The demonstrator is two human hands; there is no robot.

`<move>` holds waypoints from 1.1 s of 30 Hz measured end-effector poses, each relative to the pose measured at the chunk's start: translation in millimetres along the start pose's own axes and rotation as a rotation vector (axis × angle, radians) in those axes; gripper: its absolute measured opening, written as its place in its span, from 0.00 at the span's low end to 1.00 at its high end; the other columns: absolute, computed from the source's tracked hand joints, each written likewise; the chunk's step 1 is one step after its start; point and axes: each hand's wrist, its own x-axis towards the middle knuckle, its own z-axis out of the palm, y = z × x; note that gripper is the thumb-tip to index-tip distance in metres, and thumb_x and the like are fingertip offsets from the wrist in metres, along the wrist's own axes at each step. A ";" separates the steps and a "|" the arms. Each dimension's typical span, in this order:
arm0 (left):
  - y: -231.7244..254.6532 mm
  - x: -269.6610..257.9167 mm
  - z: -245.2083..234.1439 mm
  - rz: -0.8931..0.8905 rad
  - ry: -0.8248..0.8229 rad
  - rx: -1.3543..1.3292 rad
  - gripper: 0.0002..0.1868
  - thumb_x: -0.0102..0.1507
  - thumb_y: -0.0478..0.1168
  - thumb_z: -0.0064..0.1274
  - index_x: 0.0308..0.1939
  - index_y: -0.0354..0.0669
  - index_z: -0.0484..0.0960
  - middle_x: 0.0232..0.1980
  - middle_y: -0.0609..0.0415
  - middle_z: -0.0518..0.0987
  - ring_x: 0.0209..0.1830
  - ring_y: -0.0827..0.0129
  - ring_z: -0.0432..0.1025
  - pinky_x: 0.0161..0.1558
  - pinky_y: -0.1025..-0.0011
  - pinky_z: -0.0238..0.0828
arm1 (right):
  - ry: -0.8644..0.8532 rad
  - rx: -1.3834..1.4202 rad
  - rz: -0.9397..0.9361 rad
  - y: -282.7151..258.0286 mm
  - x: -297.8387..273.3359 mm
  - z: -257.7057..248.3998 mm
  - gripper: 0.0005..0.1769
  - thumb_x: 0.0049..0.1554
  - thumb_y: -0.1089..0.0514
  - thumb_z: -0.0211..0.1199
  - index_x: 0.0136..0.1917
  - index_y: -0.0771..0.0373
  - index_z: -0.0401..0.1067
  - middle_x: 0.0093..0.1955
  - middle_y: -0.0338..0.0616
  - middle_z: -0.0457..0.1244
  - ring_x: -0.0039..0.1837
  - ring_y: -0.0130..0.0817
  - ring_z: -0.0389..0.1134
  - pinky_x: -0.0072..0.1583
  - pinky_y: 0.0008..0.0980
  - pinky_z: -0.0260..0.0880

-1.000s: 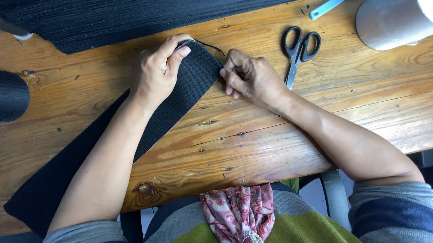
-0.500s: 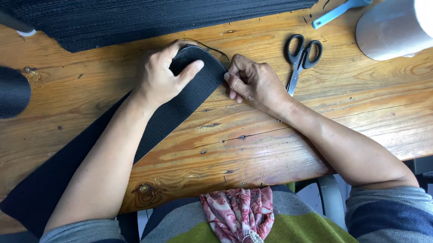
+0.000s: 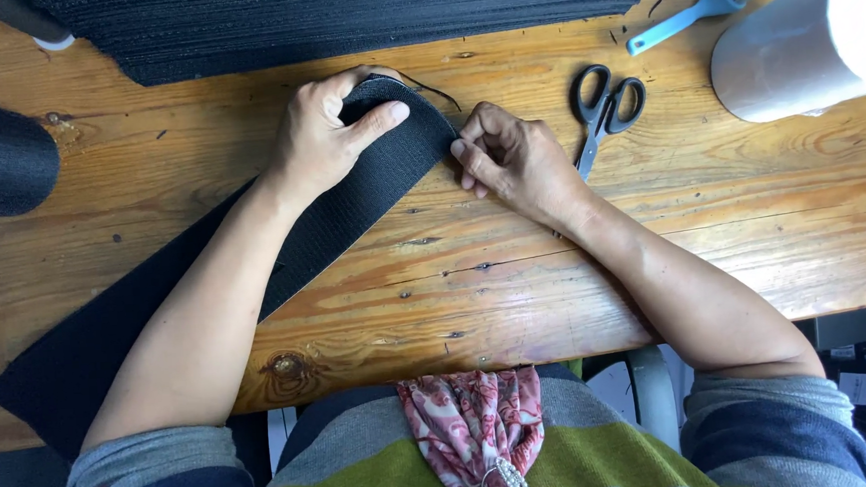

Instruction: The person uses scissors to cut a strip of black fabric on a wooden table. They trim the edges of the fabric, fold it, and then trim the corners to create a rounded shape.

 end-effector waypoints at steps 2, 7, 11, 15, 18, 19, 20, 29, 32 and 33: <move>-2.9 0.9 0.8 -0.002 0.027 -0.042 0.14 0.69 0.44 0.60 0.52 0.39 0.83 0.50 0.53 0.85 0.50 0.69 0.79 0.55 0.73 0.72 | 0.026 -0.039 0.028 -5.3 -0.7 -1.2 0.07 0.67 0.57 0.57 0.45 0.57 0.65 0.34 0.38 0.70 0.32 0.22 0.69 0.39 0.20 0.71; 4.7 1.9 -2.4 -0.014 -0.012 -0.033 0.13 0.70 0.45 0.57 0.52 0.40 0.83 0.48 0.55 0.85 0.48 0.71 0.78 0.52 0.74 0.72 | 0.022 -0.016 0.072 -2.3 0.5 -0.3 0.06 0.66 0.56 0.57 0.49 0.58 0.65 0.35 0.39 0.70 0.32 0.23 0.70 0.39 0.20 0.72; 2.5 0.7 -1.4 -0.023 -0.011 -0.038 0.14 0.70 0.46 0.57 0.53 0.40 0.83 0.50 0.55 0.85 0.50 0.71 0.79 0.54 0.74 0.72 | 0.026 0.024 0.106 -9.5 0.1 -0.5 0.05 0.66 0.58 0.56 0.54 0.60 0.65 0.36 0.40 0.70 0.33 0.24 0.70 0.40 0.20 0.72; 3.4 1.2 -1.3 -0.020 -0.011 -0.033 0.14 0.70 0.46 0.57 0.53 0.41 0.83 0.50 0.56 0.85 0.50 0.71 0.79 0.55 0.74 0.71 | 0.021 -0.013 0.107 -6.7 0.2 0.2 0.06 0.66 0.56 0.56 0.55 0.59 0.65 0.36 0.39 0.71 0.33 0.24 0.71 0.40 0.20 0.72; 4.0 0.5 -1.2 -0.024 -0.003 -0.033 0.12 0.70 0.45 0.58 0.51 0.42 0.84 0.48 0.58 0.85 0.48 0.73 0.78 0.53 0.75 0.71 | 0.032 -0.006 0.091 -5.8 -0.6 2.1 0.06 0.66 0.56 0.57 0.53 0.59 0.64 0.36 0.39 0.71 0.33 0.24 0.70 0.40 0.21 0.72; 3.7 0.5 -1.4 -0.022 -0.003 -0.025 0.12 0.70 0.45 0.58 0.51 0.42 0.83 0.49 0.58 0.85 0.49 0.72 0.78 0.54 0.74 0.71 | 0.043 -0.020 0.100 -5.9 -0.3 2.9 0.06 0.66 0.56 0.58 0.51 0.58 0.63 0.36 0.39 0.71 0.32 0.23 0.70 0.39 0.20 0.71; 3.2 0.7 -1.6 -0.019 -0.003 -0.017 0.12 0.70 0.45 0.58 0.52 0.42 0.83 0.50 0.57 0.85 0.50 0.72 0.79 0.55 0.74 0.71 | 0.055 -0.035 0.108 -5.9 0.2 3.7 0.07 0.66 0.56 0.58 0.49 0.58 0.63 0.35 0.38 0.71 0.31 0.22 0.70 0.37 0.20 0.69; 1.5 2.2 -1.5 -0.009 -0.014 -0.030 0.12 0.70 0.45 0.57 0.52 0.41 0.83 0.49 0.57 0.85 0.49 0.72 0.78 0.54 0.74 0.71 | 0.043 0.004 0.120 -10.7 -0.4 3.6 0.06 0.67 0.56 0.57 0.49 0.58 0.63 0.33 0.38 0.69 0.31 0.23 0.68 0.38 0.20 0.69; 1.9 3.4 -2.2 0.010 -0.009 -0.033 0.12 0.70 0.45 0.58 0.51 0.40 0.83 0.47 0.57 0.85 0.47 0.72 0.78 0.53 0.73 0.71 | 0.022 -0.040 0.108 -10.1 -0.2 -1.3 0.07 0.67 0.55 0.57 0.51 0.58 0.64 0.35 0.39 0.70 0.31 0.24 0.70 0.38 0.19 0.71; 2.1 3.0 -2.2 0.009 -0.009 -0.033 0.12 0.70 0.45 0.58 0.51 0.40 0.83 0.47 0.57 0.85 0.47 0.72 0.78 0.53 0.73 0.71 | 0.021 -0.040 0.108 -10.2 -0.2 -1.9 0.07 0.67 0.55 0.57 0.51 0.58 0.64 0.35 0.39 0.70 0.31 0.24 0.70 0.38 0.19 0.71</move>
